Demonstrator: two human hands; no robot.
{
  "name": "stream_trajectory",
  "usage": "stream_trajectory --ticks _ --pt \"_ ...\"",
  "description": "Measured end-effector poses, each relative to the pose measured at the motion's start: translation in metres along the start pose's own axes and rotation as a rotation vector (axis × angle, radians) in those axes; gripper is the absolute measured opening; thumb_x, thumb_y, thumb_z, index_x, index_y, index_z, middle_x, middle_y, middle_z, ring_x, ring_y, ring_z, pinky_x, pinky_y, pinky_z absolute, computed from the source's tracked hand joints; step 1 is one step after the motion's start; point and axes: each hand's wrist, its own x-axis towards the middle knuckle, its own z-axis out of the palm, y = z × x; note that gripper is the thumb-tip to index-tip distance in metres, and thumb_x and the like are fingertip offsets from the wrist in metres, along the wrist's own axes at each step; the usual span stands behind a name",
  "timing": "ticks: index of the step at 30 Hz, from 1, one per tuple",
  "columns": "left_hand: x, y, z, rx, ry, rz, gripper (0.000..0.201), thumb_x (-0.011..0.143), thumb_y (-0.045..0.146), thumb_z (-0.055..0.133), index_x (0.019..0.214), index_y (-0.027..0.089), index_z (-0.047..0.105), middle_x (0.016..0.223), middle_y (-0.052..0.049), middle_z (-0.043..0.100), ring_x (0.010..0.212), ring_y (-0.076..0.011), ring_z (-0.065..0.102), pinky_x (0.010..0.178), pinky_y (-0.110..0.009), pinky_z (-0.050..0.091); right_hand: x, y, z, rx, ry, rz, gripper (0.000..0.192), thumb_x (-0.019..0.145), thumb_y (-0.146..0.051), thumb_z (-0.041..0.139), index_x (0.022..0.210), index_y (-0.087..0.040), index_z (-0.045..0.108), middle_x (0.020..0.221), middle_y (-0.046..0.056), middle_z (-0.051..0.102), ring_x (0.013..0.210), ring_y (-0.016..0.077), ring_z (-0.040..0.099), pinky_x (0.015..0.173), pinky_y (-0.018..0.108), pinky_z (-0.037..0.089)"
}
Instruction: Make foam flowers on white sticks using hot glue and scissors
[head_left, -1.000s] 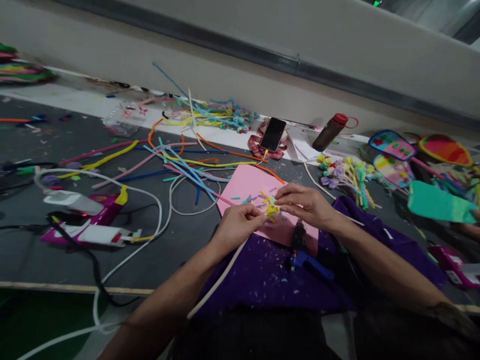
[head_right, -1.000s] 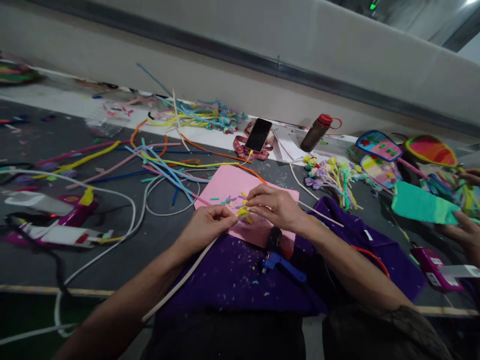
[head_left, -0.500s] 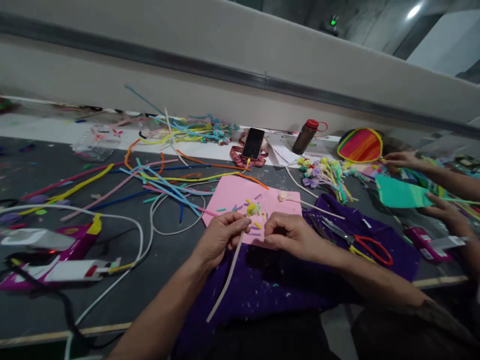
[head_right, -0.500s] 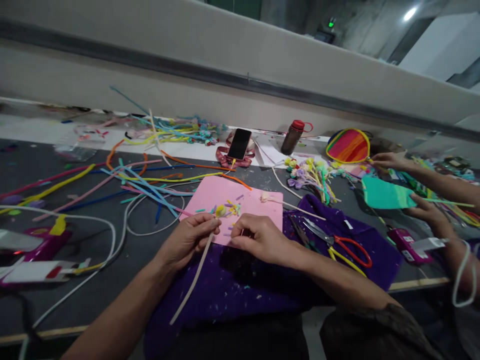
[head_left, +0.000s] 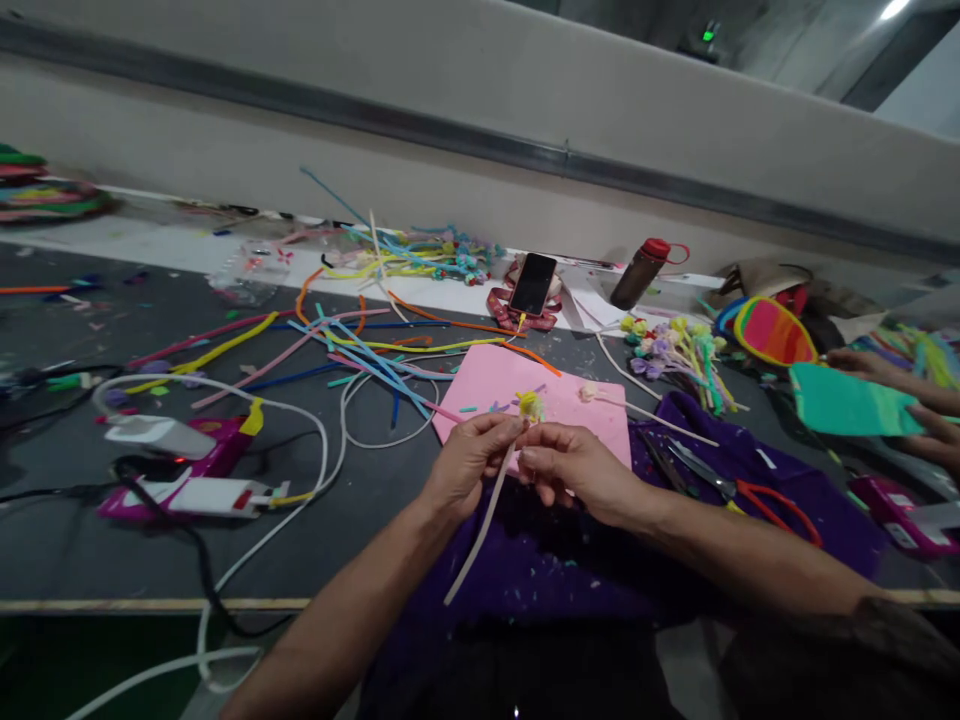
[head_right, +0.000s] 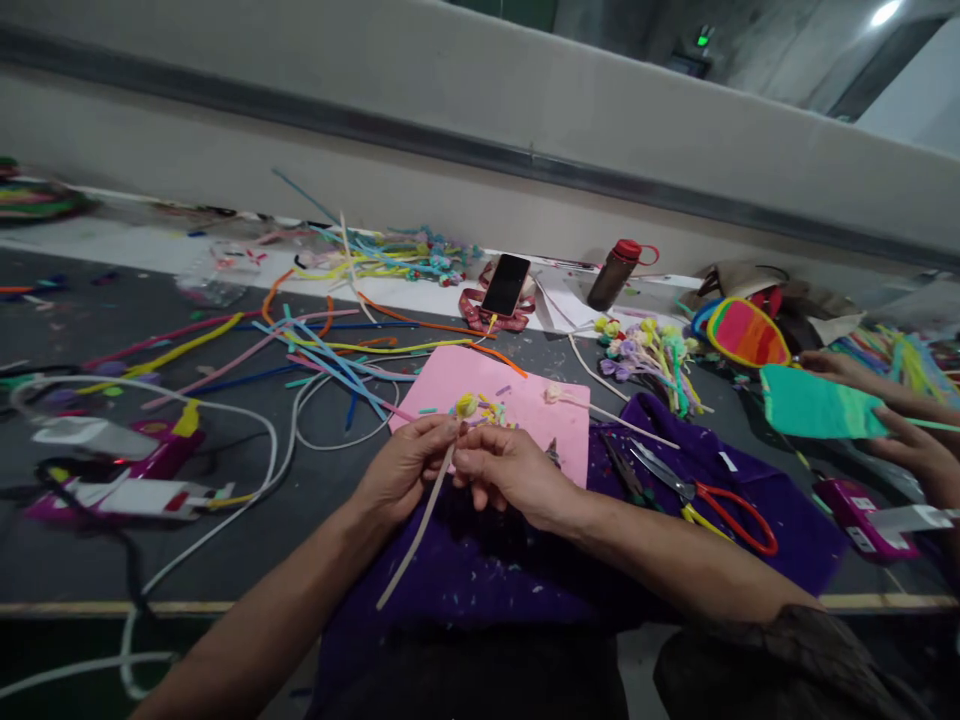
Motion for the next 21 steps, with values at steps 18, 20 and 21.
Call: stream_trajectory --ticks 18,20,21 --pt "0.005 0.003 -0.011 -0.15 0.005 0.073 0.026 0.067 0.036 0.067 0.068 0.012 0.055 0.052 0.007 0.04 0.038 0.0002 0.027 0.035 -0.014 0.016 0.029 -0.002 -0.003 -0.167 0.042 -0.04 0.023 0.076 -0.032 0.057 0.061 -0.015 0.054 0.047 -0.005 0.054 0.033 0.004 0.045 0.033 0.015 0.033" --pt "0.006 0.003 -0.011 -0.133 -0.006 0.046 0.027 0.066 0.036 0.068 0.065 0.012 0.054 0.047 0.008 0.035 0.037 0.0 0.025 0.034 -0.014 0.015 0.027 -0.002 -0.003 -0.176 0.013 -0.034 0.022 0.076 -0.032 0.056 0.062 -0.015 0.054 0.047 -0.005 0.054 0.033 0.0044 0.045 0.032 0.015 0.033" --pt "0.006 0.003 -0.011 -0.124 -0.012 0.032 0.027 0.066 0.035 0.069 0.065 0.012 0.055 0.046 0.008 0.035 0.036 0.0 0.024 0.034 -0.014 0.014 0.027 -0.003 -0.003 -0.18 0.0 -0.033 0.022 0.077 -0.031 0.056 0.062 -0.015 0.054 0.047 -0.005 0.054 0.032 0.0045 0.045 0.032 0.015 0.032"
